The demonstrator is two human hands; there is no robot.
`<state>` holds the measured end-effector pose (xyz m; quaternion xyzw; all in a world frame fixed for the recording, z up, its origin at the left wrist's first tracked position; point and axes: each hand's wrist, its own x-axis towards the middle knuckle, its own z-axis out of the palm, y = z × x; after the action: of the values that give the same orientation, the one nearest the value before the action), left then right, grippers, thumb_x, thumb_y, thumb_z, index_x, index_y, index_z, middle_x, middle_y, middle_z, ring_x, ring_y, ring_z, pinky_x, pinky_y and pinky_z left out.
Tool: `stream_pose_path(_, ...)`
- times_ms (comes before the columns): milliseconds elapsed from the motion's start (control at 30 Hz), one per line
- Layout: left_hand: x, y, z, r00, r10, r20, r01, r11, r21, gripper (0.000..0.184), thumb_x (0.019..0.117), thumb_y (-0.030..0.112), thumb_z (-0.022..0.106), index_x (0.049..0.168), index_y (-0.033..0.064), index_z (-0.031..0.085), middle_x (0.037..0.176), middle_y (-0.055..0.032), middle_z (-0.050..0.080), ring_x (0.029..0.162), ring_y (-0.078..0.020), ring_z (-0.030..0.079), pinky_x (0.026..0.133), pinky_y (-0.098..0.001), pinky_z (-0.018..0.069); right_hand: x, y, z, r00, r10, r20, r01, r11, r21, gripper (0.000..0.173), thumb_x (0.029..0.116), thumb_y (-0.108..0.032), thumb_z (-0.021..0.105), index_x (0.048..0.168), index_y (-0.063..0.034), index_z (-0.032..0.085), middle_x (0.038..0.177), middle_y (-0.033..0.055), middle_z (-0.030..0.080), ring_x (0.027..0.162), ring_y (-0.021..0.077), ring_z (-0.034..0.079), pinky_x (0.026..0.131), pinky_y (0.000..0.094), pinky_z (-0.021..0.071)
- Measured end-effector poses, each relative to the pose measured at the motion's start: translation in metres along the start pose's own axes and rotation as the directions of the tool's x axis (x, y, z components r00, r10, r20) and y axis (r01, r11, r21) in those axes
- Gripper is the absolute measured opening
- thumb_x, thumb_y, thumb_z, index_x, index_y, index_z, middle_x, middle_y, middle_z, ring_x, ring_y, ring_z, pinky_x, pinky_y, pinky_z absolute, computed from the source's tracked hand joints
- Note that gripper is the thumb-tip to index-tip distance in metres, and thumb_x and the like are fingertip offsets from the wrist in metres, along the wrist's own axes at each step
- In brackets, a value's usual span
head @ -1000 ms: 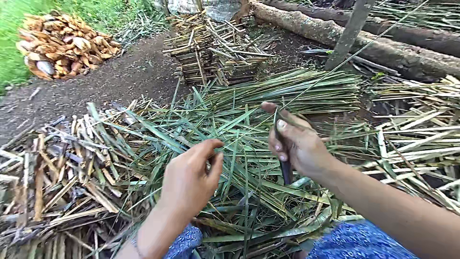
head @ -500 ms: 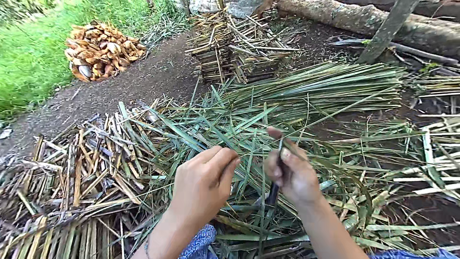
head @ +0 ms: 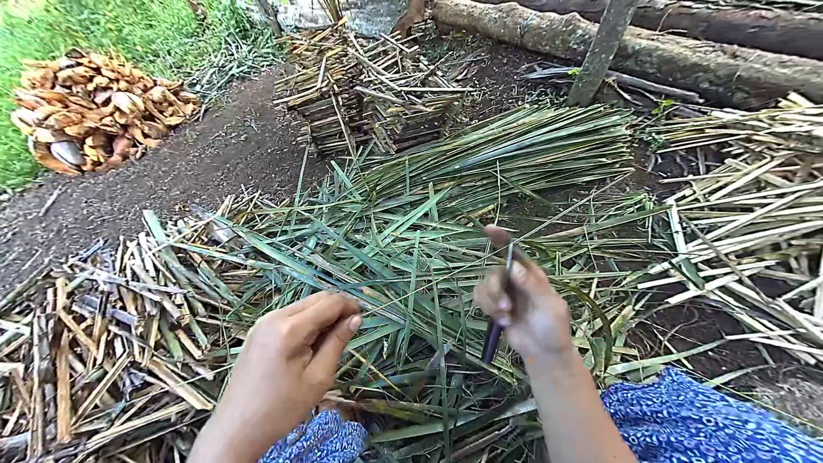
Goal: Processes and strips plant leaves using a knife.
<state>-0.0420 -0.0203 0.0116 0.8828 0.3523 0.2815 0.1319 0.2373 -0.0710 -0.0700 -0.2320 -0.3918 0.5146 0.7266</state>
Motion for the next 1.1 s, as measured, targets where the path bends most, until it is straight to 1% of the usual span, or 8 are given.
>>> stream_pose_path(133,0.001,-0.007,-0.002,1.000,-0.020,0.002,0.020,0.998,0.053,0.028,0.0985,0.036,0.053,0.095,0.0162,0.074,0.075,0.0107,0.063,0.059,0.0070,0.050,0.053,-0.0125,0.0417,0.000,-0.010,-0.011,0.994,-0.069,-0.089,0.071,0.997,0.020,0.039,0.1060,-0.036,0.048,0.143,-0.0232,0.056,0.060,-0.0086,0.059,0.046,-0.0004,0.050,0.049,0.0155,0.0444)
stream_pose_path(300,0.005,0.018,0.017,0.999,0.005,0.033,-0.004,1.000,-0.026,0.030,0.1009,0.038,0.056,0.109,0.0144,0.073,0.078,0.0086,0.066,0.058,0.0025,0.051,0.051,-0.0161,0.0430,-0.015,0.014,0.025,0.999,0.032,0.019,-0.031,0.998,-0.050,0.042,0.1043,-0.037,0.053,0.143,-0.0206,0.055,0.067,-0.0124,0.061,0.053,-0.0044,0.051,0.050,0.0129,0.0443)
stream_pose_path(500,0.012,0.029,0.036,0.995,0.083,-0.056,-0.081,0.996,0.034,0.025,0.1024,0.029,0.056,0.095,0.0138,0.075,0.082,0.0039,0.071,0.067,-0.0017,0.062,0.060,-0.0190,0.0507,-0.024,0.031,0.044,0.989,0.059,0.134,-0.060,0.998,0.003,0.043,0.1056,-0.026,0.051,0.144,-0.0068,0.054,0.069,-0.0139,0.059,0.055,-0.0063,0.050,0.052,0.0109,0.0419)
stream_pose_path(700,0.008,-0.006,0.020,0.996,0.066,-0.068,-0.059,0.993,0.104,0.028,0.1037,0.033,0.054,0.098,0.0152,0.075,0.085,0.0041,0.072,0.069,-0.0031,0.064,0.063,-0.0244,0.0531,-0.013,0.014,0.011,0.998,-0.056,-0.029,0.054,0.996,-0.075,0.043,0.1063,-0.034,0.051,0.145,-0.0148,0.056,0.068,-0.0094,0.062,0.052,-0.0030,0.051,0.049,0.0128,0.0443)
stream_pose_path(800,0.003,-0.036,0.004,0.995,-0.005,-0.098,0.022,0.985,0.169,0.030,0.1030,0.033,0.053,0.100,0.0117,0.074,0.083,0.0006,0.071,0.069,-0.0078,0.064,0.063,-0.0323,0.0547,-0.008,0.000,-0.009,0.982,-0.117,-0.149,0.104,0.991,-0.089,0.041,0.1063,-0.035,0.049,0.143,-0.0194,0.057,0.062,-0.0088,0.060,0.048,-0.0015,0.050,0.047,0.0140,0.0433)
stream_pose_path(933,-0.008,-0.090,-0.021,0.968,-0.194,-0.157,0.235,0.920,0.314,0.035,0.1033,0.030,0.051,0.104,0.0032,0.073,0.080,-0.0147,0.070,0.067,-0.0309,0.067,0.061,-0.0582,0.0515,-0.004,-0.022,-0.038,0.930,-0.208,-0.304,0.176,0.976,-0.128,0.038,0.1087,-0.028,0.033,0.139,-0.0206,0.054,0.061,-0.0102,0.055,0.045,-0.0005,0.047,0.047,0.0152,0.0439)
stream_pose_path(1033,-0.025,-0.129,-0.034,0.860,-0.448,-0.244,0.509,0.782,0.359,0.034,0.1066,0.024,0.050,0.111,-0.0023,0.071,0.089,-0.0293,0.069,0.081,-0.0524,0.067,0.073,-0.0767,0.0446,-0.003,-0.037,-0.063,0.841,-0.304,-0.447,0.258,0.952,-0.163,0.044,0.1110,-0.027,0.018,0.136,-0.0253,0.054,0.056,-0.0122,0.054,0.044,-0.0004,0.048,0.046,0.0166,0.0445)
stream_pose_path(1100,-0.035,-0.143,-0.037,0.761,-0.575,-0.302,0.649,0.687,0.326,0.033,0.1076,0.022,0.050,0.114,-0.0035,0.070,0.095,-0.0315,0.069,0.090,-0.0548,0.066,0.081,-0.0774,0.0424,-0.003,-0.042,-0.075,0.769,-0.336,-0.544,0.295,0.941,-0.163,0.049,0.1115,-0.028,0.008,0.131,-0.0241,0.053,0.054,-0.0116,0.051,0.042,0.0012,0.047,0.046,0.0181,0.0453)
